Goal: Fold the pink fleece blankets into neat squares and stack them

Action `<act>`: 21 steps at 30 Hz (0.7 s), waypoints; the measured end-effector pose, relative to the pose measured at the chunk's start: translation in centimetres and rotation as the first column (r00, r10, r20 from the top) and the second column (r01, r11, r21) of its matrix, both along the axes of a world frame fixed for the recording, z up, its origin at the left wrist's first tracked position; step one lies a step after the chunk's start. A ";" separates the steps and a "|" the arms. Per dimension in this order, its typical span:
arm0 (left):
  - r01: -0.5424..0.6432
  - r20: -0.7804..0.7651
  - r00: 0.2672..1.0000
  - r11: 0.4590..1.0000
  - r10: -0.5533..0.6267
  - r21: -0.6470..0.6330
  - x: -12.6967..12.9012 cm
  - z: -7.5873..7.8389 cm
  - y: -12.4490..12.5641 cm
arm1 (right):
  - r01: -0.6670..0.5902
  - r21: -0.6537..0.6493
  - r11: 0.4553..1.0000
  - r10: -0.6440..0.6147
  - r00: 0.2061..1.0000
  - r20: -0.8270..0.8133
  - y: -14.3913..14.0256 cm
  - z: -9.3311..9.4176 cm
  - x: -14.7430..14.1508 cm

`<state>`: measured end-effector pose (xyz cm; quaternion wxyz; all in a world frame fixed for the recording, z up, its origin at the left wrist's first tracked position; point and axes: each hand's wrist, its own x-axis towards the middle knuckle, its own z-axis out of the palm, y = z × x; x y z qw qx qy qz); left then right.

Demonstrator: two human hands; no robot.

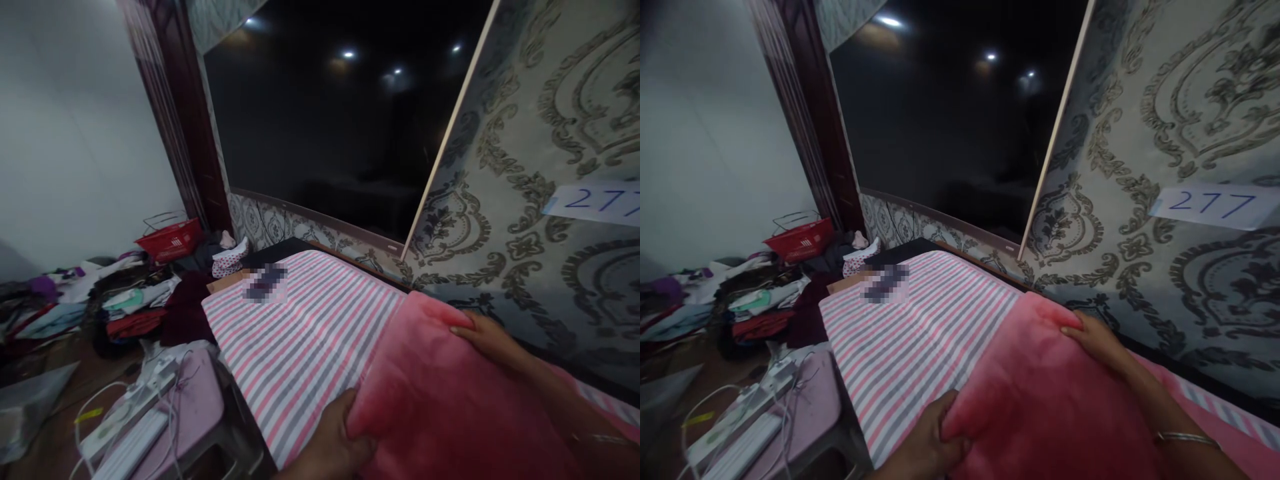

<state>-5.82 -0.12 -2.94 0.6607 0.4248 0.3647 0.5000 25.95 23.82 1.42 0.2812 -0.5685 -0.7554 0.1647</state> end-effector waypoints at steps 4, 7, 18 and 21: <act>-0.024 0.011 1.000 0.999 0.024 -0.024 0.2 2.3 -0.1 | 0.086 0.114 0.990 -0.075 0.992 -0.104 -1.4 3.8 0.6; -0.028 -0.058 0.998 0.999 0.031 0.044 -1.3 5.6 -0.5 | 0.089 0.164 0.982 -0.070 0.991 -0.115 -1.6 8.2 0.0; -0.537 -0.293 0.774 0.827 0.562 0.168 -15.3 8.5 3.7 | 0.066 0.156 0.986 -0.060 0.997 -0.040 4.5 8.8 -18.2; -0.584 -0.316 0.754 0.808 0.576 0.080 -16.9 5.0 4.7 | 0.091 0.094 0.991 -0.093 0.995 0.020 5.6 4.8 -20.9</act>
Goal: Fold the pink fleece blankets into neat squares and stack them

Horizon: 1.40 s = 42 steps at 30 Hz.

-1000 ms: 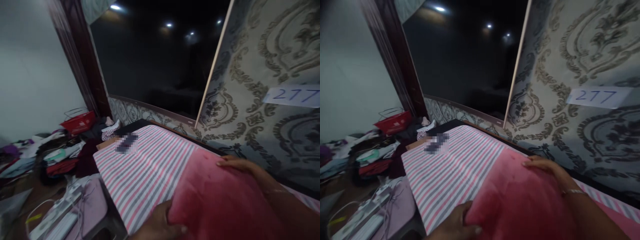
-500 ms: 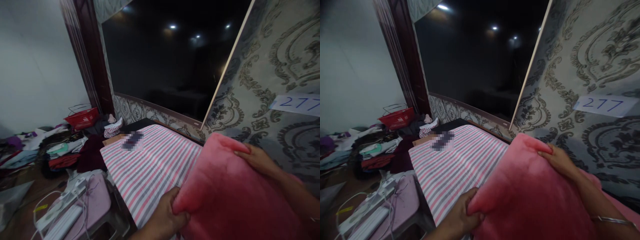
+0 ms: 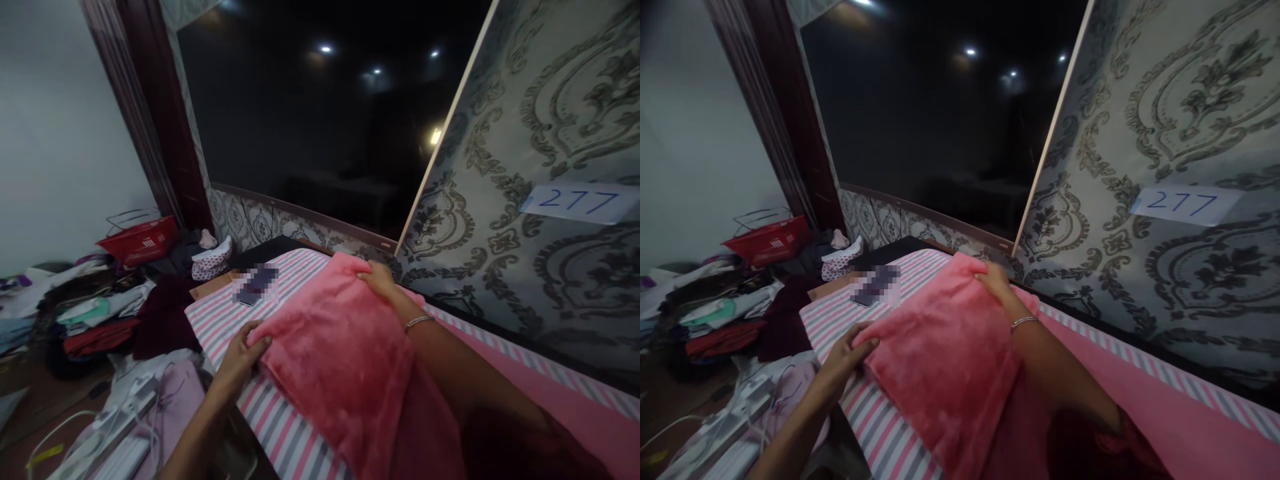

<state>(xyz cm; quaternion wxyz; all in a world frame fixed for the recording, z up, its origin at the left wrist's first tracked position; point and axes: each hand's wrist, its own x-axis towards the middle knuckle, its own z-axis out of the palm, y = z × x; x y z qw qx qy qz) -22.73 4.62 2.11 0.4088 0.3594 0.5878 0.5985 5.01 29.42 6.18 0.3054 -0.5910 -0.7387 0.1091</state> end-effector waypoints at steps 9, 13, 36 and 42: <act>-0.103 -0.222 0.969 0.994 0.108 0.031 -0.4 -3.4 1.2 | -0.024 -0.071 0.997 0.029 0.998 0.062 2.9 -2.6 0.9; -0.150 -0.360 0.919 0.987 0.161 0.058 -0.4 -4.1 1.5 | -0.076 -0.098 0.992 0.081 0.996 0.045 2.7 -3.9 1.9; -0.119 -0.945 0.281 0.983 0.168 0.139 1.2 -0.5 2.0 | 0.043 0.104 0.994 -0.043 0.999 -0.002 -18.7 -8.9 21.3; 0.503 -0.977 0.185 0.864 -0.108 0.000 10.1 0.0 3.7 | 0.082 0.087 0.993 -0.081 0.997 -0.018 -24.2 -9.9 23.6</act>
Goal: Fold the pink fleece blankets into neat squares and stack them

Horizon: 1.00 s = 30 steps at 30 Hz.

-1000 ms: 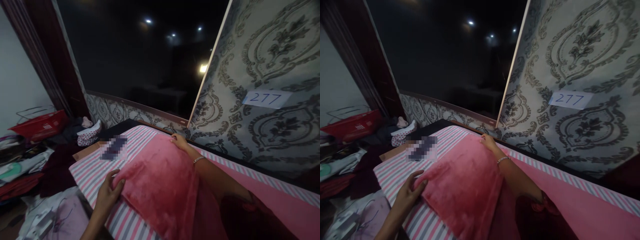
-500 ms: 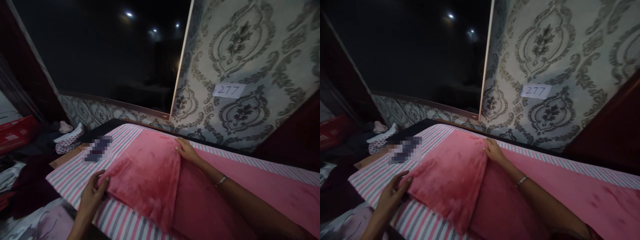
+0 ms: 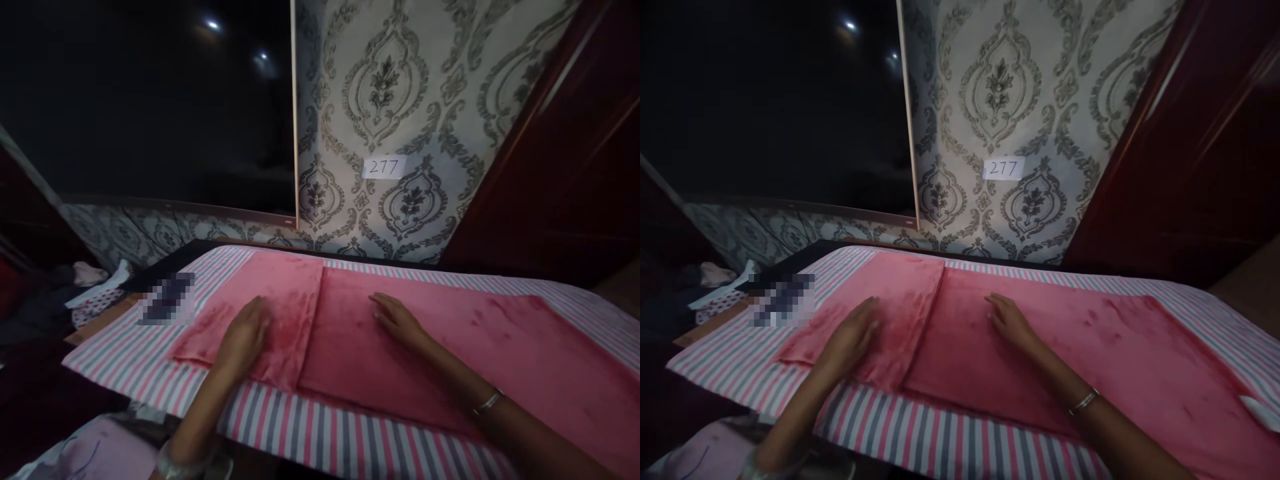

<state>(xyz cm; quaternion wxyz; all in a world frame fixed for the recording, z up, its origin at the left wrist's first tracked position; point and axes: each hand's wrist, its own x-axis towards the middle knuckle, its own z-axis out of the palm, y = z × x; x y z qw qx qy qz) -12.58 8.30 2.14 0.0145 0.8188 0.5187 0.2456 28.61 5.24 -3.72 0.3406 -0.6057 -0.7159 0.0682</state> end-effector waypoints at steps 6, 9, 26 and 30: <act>0.134 -0.174 0.969 0.963 -0.177 -0.234 6.2 2.2 5.0 | 0.054 0.023 0.998 -0.053 0.998 -0.038 -3.2 -0.3 1.4; 0.100 -0.207 0.966 0.961 -0.156 -0.257 8.3 3.1 8.3 | 0.088 0.064 0.994 -0.084 0.994 -0.064 -3.7 -0.7 2.3; -0.037 -0.326 0.945 0.987 -0.016 -0.156 15.2 -0.9 12.7 | 0.206 0.064 0.976 -0.206 0.978 0.001 -3.7 -3.7 2.5; -0.051 -0.354 0.935 0.986 -0.008 -0.158 15.3 -1.2 13.3 | 0.216 0.073 0.974 -0.219 0.975 0.032 -3.8 -3.8 2.5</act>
